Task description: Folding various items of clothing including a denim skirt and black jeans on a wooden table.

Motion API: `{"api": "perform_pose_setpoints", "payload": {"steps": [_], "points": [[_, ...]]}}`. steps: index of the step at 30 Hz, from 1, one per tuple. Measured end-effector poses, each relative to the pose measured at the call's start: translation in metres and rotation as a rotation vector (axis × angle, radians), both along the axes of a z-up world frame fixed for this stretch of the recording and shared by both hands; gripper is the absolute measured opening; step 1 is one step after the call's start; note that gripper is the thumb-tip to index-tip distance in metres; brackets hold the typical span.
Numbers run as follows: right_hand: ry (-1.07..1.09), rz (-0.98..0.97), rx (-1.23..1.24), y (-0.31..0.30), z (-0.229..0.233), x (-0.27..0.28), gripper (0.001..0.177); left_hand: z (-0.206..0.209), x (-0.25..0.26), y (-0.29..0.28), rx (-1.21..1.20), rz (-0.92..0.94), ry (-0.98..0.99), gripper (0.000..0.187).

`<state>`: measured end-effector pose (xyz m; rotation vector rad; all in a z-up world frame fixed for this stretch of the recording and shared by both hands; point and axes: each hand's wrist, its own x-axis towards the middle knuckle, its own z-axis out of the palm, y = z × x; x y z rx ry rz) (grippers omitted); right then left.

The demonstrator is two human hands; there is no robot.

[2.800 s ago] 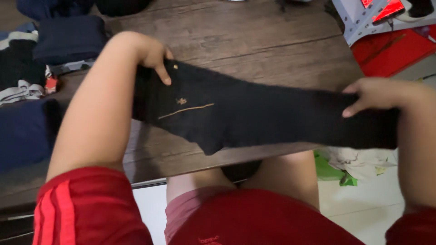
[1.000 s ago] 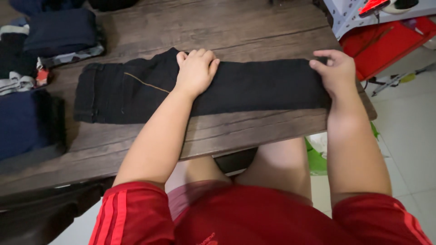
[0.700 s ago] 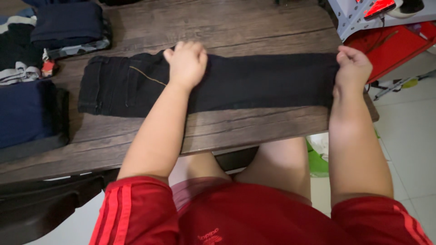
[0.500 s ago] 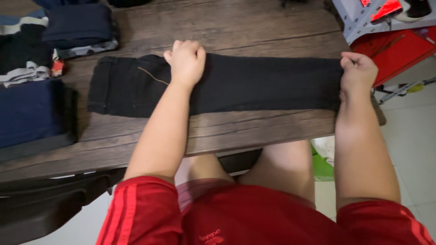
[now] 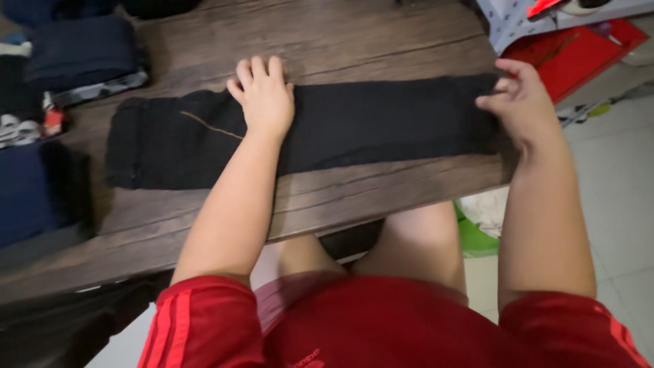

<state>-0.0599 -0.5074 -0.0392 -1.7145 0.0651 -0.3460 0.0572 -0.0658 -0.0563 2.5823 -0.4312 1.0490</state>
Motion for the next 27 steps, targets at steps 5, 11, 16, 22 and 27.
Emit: {"api": "perform_pose_setpoints", "payload": {"steps": [5, 11, 16, 22, 27], "points": [[0.102, -0.107, -0.306, 0.000, -0.016, -0.008, 0.069, 0.021, -0.029, -0.017, 0.081, -0.308, 0.327, 0.031], [0.137, -0.111, -0.193, -0.009, -0.038, 0.003, 0.071, 0.003, -0.034, -0.029, 0.225, -0.583, 0.324, 0.067], [0.194, 0.005, 0.121, 0.001, 0.002, -0.010, 0.071, 0.013, -0.040, -0.036, 0.357, -0.512, 0.474, 0.076], [0.005, -0.032, 0.245, 0.001, -0.008, -0.012, 0.039, 0.022, -0.036, -0.037, 0.427, -0.453, 0.548, 0.078], [-0.214, -0.206, 0.063, -0.004, -0.044, -0.007, 0.019, 0.022, -0.039, -0.037, 0.425, -0.457, 0.561, 0.077]]}}
